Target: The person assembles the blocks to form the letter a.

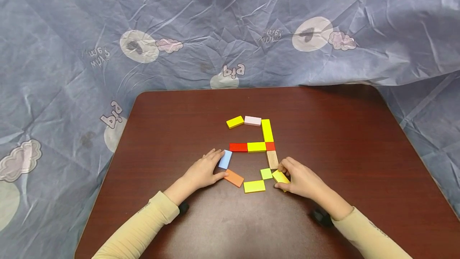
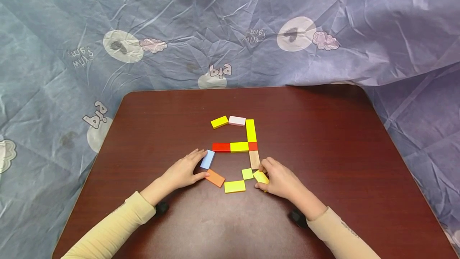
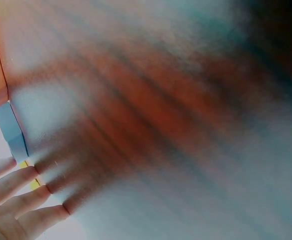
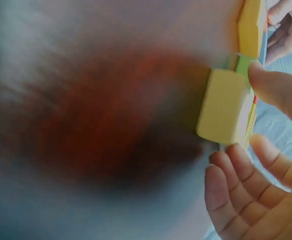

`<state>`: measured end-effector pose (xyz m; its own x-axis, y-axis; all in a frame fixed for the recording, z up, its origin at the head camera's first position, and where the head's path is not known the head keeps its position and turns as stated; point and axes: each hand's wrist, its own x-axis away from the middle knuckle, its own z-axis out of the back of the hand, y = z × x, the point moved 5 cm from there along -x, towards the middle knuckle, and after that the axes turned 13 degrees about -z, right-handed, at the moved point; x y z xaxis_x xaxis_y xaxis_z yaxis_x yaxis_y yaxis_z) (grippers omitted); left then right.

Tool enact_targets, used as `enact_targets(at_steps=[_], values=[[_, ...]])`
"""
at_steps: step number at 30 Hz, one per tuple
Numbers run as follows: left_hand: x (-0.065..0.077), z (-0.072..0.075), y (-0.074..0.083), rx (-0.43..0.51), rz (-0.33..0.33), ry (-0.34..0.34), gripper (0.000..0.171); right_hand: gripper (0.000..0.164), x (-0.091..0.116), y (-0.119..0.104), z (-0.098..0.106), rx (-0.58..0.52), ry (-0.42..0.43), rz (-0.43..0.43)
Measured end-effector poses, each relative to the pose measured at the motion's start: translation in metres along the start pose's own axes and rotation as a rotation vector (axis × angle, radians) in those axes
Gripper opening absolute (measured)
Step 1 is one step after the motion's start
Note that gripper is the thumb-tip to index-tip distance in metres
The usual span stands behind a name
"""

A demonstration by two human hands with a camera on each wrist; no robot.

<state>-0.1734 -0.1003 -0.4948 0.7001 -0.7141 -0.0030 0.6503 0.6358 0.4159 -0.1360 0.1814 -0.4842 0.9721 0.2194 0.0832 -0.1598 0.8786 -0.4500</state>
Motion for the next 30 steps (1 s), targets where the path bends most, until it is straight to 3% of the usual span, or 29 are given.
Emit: enact_targets(at_steps=[12,17,20,23,26,30], values=[[0.000,0.000,-0.001,0.005,-0.001,0.002,0.075,0.043,0.005,0.005,-0.005,-0.032,0.014,-0.033],[0.000,0.000,-0.001,-0.001,-0.008,0.004,0.074,0.043,0.005,0.002,-0.004,0.023,0.046,-0.031],[0.000,0.000,-0.001,-0.002,-0.008,0.003,0.074,0.043,0.006,-0.009,-0.004,0.066,0.118,0.049],[0.000,0.000,-0.001,0.000,-0.007,0.005,0.074,0.041,0.006,-0.026,-0.007,0.078,0.168,0.197],[0.000,0.000,0.000,-0.002,-0.006,0.005,0.074,0.039,0.006,-0.042,-0.015,0.091,0.162,0.317],[0.000,-0.001,-0.001,-0.013,-0.008,0.002,0.074,0.036,0.004,-0.055,-0.026,0.127,0.139,0.392]])
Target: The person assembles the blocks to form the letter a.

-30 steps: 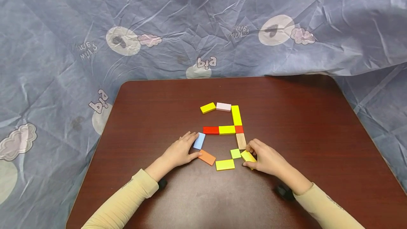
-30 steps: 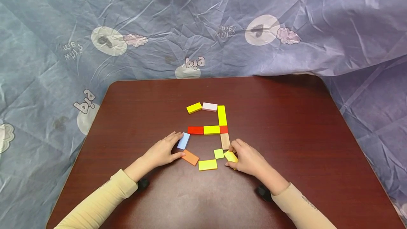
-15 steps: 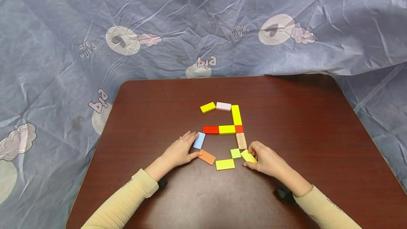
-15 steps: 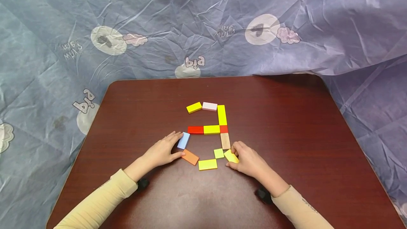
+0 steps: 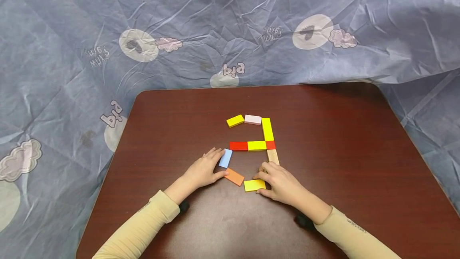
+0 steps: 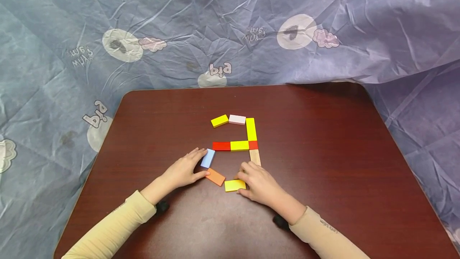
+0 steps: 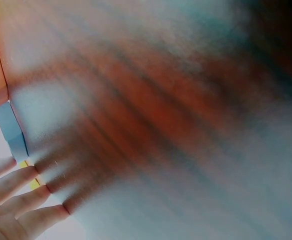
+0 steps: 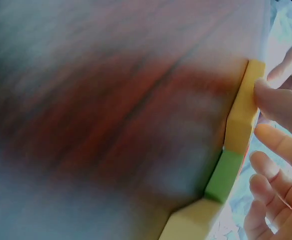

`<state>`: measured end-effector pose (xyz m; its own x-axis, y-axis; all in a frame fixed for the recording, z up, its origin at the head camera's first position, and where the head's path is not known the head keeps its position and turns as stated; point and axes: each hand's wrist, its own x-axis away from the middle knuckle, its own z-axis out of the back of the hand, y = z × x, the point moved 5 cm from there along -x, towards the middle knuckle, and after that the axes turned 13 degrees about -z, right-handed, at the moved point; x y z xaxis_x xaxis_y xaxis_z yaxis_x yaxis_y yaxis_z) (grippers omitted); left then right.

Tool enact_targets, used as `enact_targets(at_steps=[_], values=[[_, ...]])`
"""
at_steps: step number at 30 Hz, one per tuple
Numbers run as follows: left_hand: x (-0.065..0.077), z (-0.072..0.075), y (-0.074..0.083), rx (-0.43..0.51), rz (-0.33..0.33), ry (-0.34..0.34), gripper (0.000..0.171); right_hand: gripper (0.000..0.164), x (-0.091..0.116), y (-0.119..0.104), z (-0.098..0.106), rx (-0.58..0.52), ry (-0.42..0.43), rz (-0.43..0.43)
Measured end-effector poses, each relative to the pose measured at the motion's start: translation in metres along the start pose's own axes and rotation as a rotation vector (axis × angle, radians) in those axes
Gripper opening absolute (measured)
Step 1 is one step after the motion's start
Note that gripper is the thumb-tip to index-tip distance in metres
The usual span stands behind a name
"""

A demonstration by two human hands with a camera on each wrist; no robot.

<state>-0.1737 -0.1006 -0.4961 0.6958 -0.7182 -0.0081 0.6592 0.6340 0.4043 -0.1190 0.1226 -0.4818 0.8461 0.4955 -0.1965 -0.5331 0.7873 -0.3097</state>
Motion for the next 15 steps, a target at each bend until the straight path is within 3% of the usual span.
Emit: enact_targets(at_steps=[6,15], values=[[-0.0005,-0.0010,-0.0013,-0.005,-0.003,0.002,0.075,0.034,-0.0045,-0.0070,-0.0037,0.016,0.007,0.044],[0.0002,-0.0007,-0.0010,-0.010,-0.003,0.001,0.075,0.033,-0.0070,-0.0072,-0.0049,0.016,0.002,0.031]])
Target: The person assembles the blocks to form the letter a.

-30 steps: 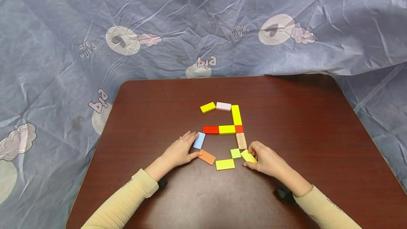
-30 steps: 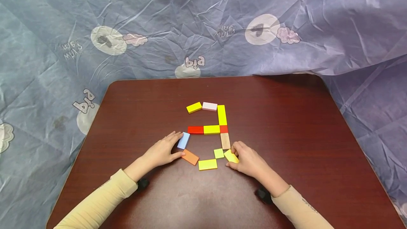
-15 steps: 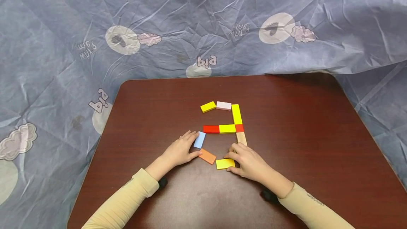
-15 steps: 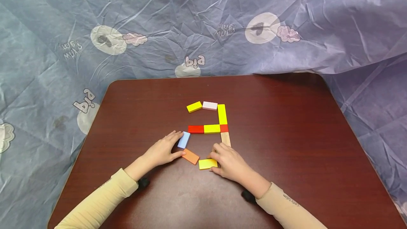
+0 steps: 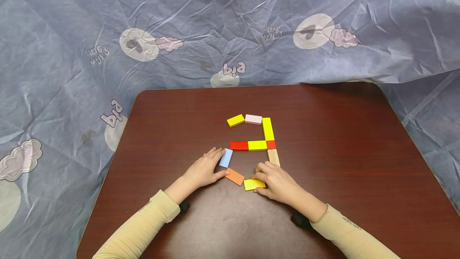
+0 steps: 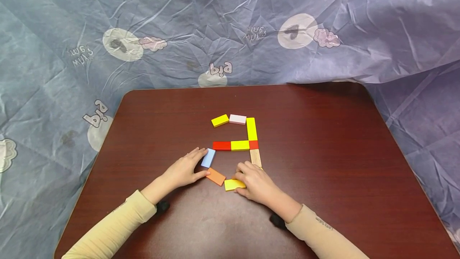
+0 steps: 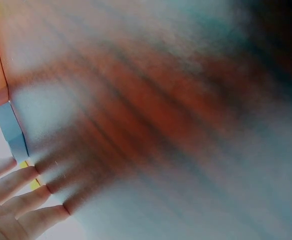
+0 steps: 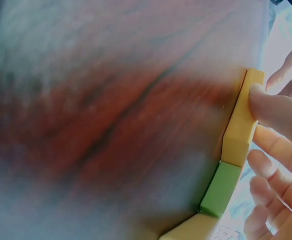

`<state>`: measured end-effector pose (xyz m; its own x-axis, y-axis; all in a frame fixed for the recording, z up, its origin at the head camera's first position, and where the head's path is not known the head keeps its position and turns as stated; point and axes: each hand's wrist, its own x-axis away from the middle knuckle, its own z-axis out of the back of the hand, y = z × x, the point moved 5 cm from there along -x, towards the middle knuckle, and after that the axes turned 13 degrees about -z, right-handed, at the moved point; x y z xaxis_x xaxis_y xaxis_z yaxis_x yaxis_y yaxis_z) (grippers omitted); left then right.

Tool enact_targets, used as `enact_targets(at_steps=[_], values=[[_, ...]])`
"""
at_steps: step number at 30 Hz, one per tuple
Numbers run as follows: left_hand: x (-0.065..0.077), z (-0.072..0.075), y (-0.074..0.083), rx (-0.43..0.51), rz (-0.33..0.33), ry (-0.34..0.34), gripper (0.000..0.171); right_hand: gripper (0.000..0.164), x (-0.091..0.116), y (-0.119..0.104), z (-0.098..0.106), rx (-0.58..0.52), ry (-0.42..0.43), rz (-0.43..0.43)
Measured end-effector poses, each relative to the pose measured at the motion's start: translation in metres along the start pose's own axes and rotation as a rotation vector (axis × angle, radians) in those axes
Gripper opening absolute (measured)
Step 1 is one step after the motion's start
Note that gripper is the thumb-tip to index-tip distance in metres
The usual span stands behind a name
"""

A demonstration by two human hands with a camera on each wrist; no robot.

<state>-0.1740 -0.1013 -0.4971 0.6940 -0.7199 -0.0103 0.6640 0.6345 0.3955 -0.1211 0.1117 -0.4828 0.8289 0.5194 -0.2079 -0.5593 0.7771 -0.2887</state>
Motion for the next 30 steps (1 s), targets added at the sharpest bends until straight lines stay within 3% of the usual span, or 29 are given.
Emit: enact_targets(at_steps=[18,30], values=[[0.000,0.001,0.002,0.010,0.007,0.004,0.074,0.032,-0.001,0.005,0.003,-0.078,-0.031,-0.054],[0.000,0.000,0.000,0.006,0.000,-0.003,0.075,0.032,-0.008,0.044,0.030,-0.118,0.010,-0.233]])
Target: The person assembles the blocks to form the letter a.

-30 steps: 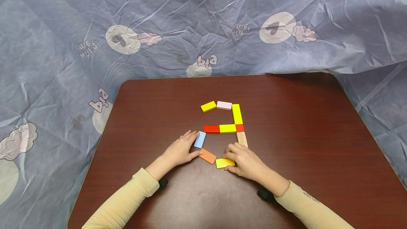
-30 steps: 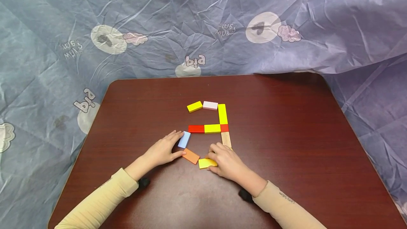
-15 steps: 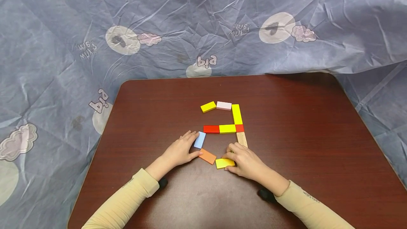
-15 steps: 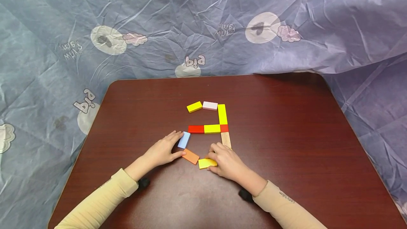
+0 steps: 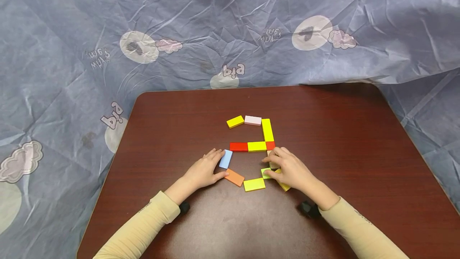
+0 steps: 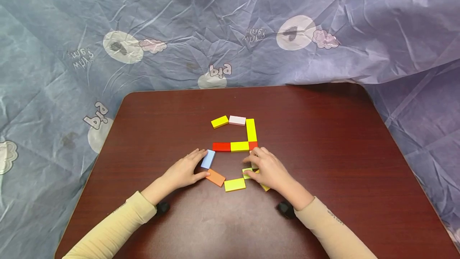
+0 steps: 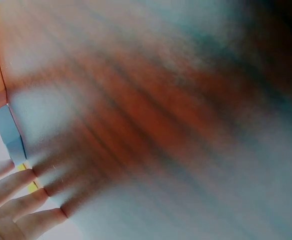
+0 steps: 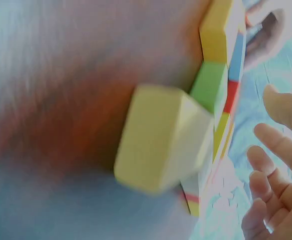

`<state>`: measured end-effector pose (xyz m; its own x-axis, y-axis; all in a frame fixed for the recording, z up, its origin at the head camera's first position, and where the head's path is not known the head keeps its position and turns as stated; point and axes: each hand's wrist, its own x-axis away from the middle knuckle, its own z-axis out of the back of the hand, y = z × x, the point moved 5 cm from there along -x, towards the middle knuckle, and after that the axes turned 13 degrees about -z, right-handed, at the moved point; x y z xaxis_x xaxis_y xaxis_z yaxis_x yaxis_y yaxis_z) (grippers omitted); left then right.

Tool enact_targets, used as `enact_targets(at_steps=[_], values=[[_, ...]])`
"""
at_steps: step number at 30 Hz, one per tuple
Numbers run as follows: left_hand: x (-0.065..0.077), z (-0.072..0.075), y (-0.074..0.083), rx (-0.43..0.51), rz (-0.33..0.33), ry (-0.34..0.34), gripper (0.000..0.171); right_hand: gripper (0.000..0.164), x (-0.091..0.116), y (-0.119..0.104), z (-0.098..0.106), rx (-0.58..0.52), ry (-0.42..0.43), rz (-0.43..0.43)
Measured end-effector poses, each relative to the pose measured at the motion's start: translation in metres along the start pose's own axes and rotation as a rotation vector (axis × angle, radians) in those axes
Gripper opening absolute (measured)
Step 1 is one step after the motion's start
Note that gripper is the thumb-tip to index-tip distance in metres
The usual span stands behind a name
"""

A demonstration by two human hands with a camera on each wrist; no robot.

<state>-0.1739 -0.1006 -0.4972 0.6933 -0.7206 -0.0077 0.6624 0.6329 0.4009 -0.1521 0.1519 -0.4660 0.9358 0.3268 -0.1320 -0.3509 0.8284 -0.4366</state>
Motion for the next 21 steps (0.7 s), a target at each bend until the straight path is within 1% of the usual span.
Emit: enact_targets(at_steps=[5,8,16,21], values=[[0.000,0.000,-0.001,0.003,0.000,0.002,0.075,0.031,-0.005,0.015,0.012,-0.014,0.021,-0.073],[-0.001,0.000,-0.001,0.007,0.002,0.006,0.075,0.031,-0.007,0.024,0.016,-0.017,0.023,-0.107],[0.000,0.000,-0.001,0.012,0.001,0.011,0.076,0.030,-0.012,0.046,0.020,-0.031,0.018,-0.179],[0.000,0.000,-0.005,0.021,0.008,0.007,0.076,0.030,-0.015,0.057,0.020,-0.045,0.002,-0.212]])
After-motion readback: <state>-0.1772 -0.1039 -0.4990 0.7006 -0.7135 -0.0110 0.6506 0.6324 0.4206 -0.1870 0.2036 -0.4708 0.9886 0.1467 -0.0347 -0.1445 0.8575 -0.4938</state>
